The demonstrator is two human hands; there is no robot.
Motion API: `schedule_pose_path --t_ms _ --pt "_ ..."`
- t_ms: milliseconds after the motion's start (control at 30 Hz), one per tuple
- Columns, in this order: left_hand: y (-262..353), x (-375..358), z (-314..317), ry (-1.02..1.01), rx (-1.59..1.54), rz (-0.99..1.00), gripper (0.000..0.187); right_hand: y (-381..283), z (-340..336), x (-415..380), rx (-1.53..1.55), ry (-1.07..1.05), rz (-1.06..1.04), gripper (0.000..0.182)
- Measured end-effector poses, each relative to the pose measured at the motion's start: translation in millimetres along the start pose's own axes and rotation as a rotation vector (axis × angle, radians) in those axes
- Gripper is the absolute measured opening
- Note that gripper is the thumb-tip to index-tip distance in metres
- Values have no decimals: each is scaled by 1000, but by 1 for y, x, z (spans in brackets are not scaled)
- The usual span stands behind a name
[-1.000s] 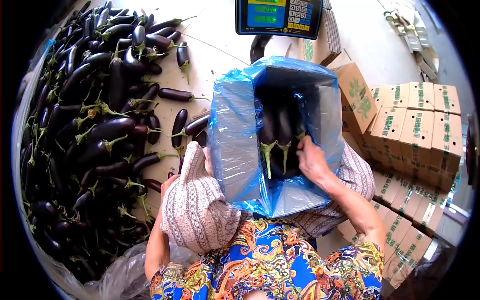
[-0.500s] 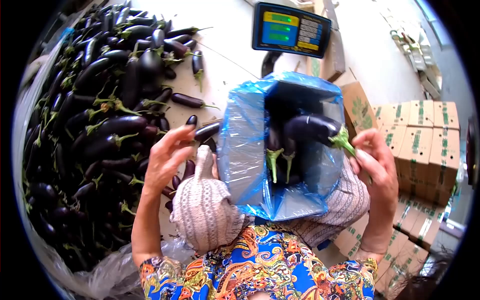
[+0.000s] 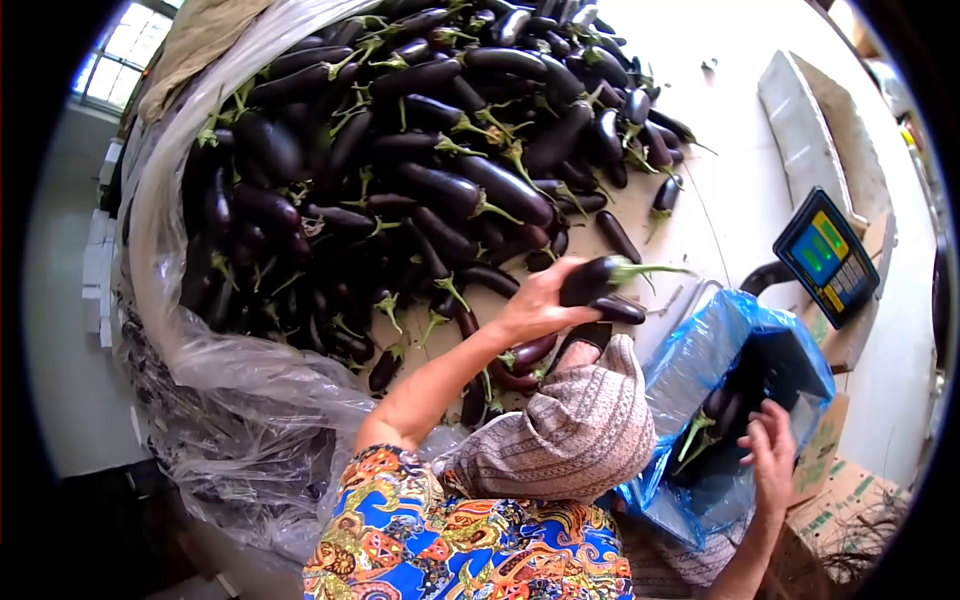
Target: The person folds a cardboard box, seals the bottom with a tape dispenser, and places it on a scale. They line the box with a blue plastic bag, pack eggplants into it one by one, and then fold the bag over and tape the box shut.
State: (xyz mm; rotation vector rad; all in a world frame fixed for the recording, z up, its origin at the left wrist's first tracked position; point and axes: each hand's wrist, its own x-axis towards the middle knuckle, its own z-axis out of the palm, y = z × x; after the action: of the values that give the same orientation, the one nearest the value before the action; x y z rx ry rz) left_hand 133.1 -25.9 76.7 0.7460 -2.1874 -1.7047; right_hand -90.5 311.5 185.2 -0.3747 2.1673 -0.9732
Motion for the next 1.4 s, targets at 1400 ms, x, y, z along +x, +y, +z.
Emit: schedule_pose_path --t_ms 1400 --pt "-57 -25 -209 285 -914 -193 43 75 38 13 -439 -25 -167 87"
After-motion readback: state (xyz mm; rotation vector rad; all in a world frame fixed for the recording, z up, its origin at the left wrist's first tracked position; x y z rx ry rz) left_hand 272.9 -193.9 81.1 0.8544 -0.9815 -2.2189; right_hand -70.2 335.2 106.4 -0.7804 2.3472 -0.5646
